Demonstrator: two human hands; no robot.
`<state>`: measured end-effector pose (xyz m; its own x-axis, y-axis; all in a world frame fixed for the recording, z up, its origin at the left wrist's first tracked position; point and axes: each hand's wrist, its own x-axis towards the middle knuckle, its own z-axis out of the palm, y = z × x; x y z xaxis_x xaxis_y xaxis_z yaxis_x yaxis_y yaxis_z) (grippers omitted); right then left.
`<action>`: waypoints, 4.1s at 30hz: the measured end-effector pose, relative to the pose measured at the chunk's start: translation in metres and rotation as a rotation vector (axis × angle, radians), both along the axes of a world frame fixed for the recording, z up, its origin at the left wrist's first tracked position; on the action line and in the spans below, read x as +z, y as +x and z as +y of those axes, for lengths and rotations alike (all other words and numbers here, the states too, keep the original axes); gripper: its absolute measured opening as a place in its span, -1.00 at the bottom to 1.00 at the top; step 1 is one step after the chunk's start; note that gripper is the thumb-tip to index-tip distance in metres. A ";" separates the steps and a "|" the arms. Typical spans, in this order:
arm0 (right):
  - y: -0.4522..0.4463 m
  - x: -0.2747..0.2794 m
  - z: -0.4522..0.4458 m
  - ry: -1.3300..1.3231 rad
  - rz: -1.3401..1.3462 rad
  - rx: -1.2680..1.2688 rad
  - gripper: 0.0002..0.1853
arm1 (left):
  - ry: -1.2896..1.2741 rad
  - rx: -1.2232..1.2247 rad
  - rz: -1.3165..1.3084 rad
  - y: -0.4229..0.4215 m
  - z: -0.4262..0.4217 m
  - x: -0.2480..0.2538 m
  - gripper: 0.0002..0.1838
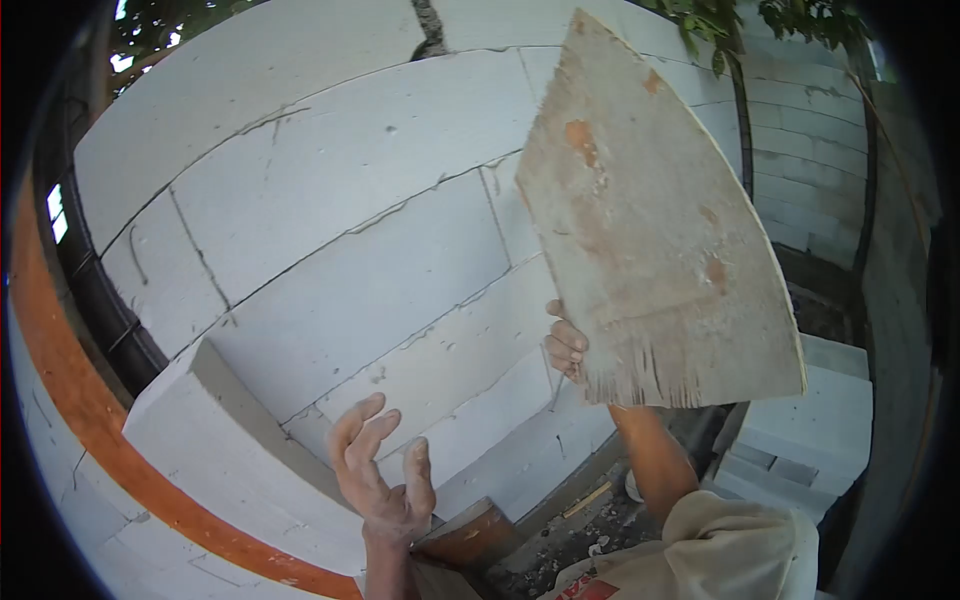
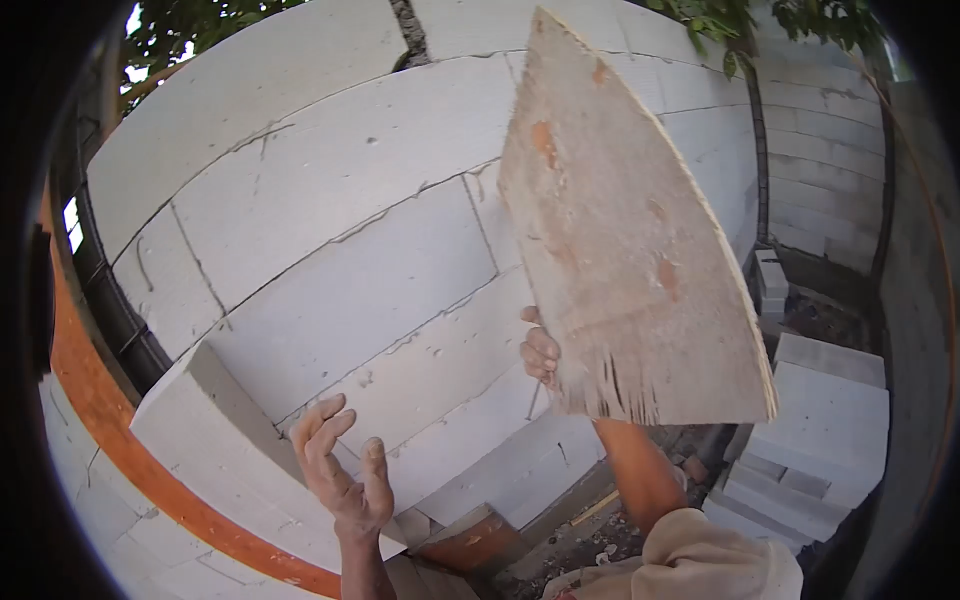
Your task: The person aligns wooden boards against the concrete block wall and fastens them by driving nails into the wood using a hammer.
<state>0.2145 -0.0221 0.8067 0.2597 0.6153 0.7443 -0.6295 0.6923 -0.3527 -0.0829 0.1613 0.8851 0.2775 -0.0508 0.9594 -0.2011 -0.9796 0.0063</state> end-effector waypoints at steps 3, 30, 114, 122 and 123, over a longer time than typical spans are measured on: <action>-0.006 0.001 -0.020 0.018 -0.042 -0.231 -0.10 | 0.031 0.066 -0.020 -0.016 0.018 0.009 -0.53; 0.112 -0.297 -0.137 -0.925 0.598 -1.485 -0.31 | -0.176 1.323 -0.113 -0.165 0.259 0.249 -0.10; -0.201 0.373 0.315 -0.161 -0.889 -1.645 -0.24 | -0.403 0.641 -0.266 -0.190 0.321 0.268 -0.45; -0.201 0.371 0.297 -0.057 -0.989 -1.770 -0.25 | -0.433 0.642 -0.105 -0.197 0.305 0.277 -0.42; -0.218 0.368 0.281 -0.071 -0.994 -1.754 -0.27 | -0.424 0.685 -0.101 -0.198 0.306 0.279 -0.46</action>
